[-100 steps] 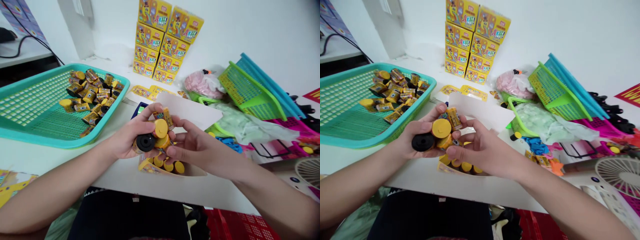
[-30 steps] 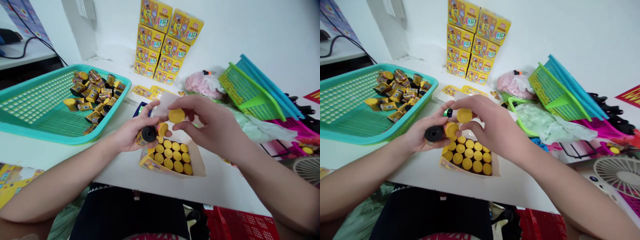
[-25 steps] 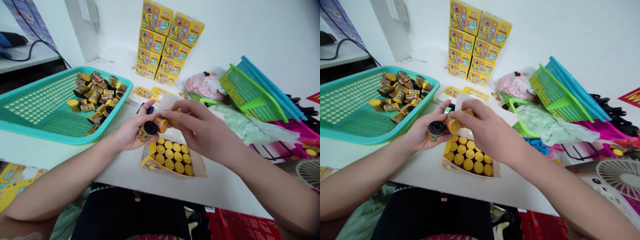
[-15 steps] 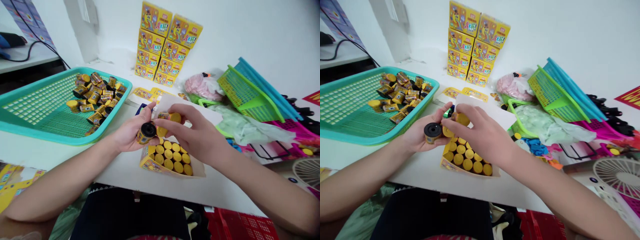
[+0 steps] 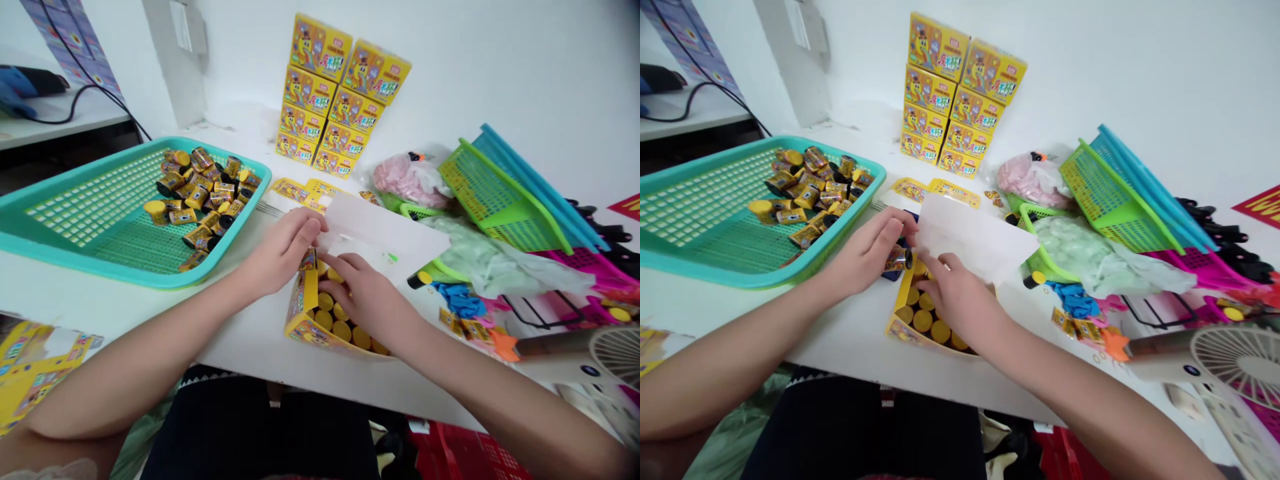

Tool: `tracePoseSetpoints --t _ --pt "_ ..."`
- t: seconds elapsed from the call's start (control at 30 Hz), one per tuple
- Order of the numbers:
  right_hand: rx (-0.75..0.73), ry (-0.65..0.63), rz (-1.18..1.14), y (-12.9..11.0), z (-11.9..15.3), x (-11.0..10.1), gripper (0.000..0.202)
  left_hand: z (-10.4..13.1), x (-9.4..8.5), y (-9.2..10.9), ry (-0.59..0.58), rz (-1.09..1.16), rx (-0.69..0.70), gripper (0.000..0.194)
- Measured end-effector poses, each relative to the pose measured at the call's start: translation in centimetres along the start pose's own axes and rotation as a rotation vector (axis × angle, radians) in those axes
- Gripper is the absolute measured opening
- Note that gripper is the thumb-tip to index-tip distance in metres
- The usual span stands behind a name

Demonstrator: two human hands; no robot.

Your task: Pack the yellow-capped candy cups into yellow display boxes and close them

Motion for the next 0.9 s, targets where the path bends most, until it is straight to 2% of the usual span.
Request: tracePoseSetpoints --t 0.1,0.17,0.3,0.4,0.5,0.53,0.6,0.67,0.73,0.77,0.83,0.9 --pt "-0.023 0.018 -0.065 0.1 0.4 -0.1 0.048 0.2 0.2 -0.2 0.004 0.061 0.044 0.03" --pt "-0.057 0.071 -0.083 0.4 0.9 -1.0 0.045 0.4 0.5 -0.3 0.004 0.166 0.049 0.03" --pt "-0.242 0.255 -0.11 -0.9 1.9 -3.6 0.048 0.8 1.3 -0.7 0.073 0.559 -0.093 0.037" --pt "-0.503 0.378 0.064 -3.6 2.7 -4.2 0.04 1.1 2.4 -0.7 0.12 0.768 -0.255 0.047" --pt "-0.648 0.386 0.292 -5.2 2.9 -3.8 0.028 1.3 2.7 -0.5 0.141 0.767 -0.32 0.055" --pt "-0.649 0.371 0.322 -5.1 2.8 -3.8 0.03 1.2 2.4 -0.2 0.135 0.699 -0.283 0.055" --pt "-0.596 0.336 0.259 -4.3 2.8 -4.4 0.031 1.0 1.2 1.0 0.06 0.383 -0.102 0.05" --pt "-0.467 0.257 0.08 -2.3 2.8 -5.2 0.028 1.2 -0.6 2.7 -0.025 0.001 0.113 0.037" --pt "-0.323 0.15 -0.067 0.2 3.1 -5.2 0.027 1.6 -3.1 4.1 -0.067 -0.344 0.227 0.037" --pt "-0.263 0.112 -0.09 1.4 3.3 -5.0 0.026 1.7 -4.6 4.5 -0.083 -0.543 0.228 0.035" --pt "-0.183 0.104 -0.068 3.2 3.8 -4.5 0.027 1.7 -7.8 4.3 -0.185 -0.863 0.15 0.028" --pt "-0.099 0.125 -0.053 4.6 4.0 -3.9 0.031 1.6 -11.5 2.2 -0.31 -1.091 -0.107 0.035"
Point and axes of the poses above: each hand's wrist, its own z-axis away from the middle knuckle, its own x-axis out of the palm, y = z × x, the point moved 6 cm from there along -z, towards the middle knuckle, and after that the axes turned 10 degrees about x, right-handed, at the moved point
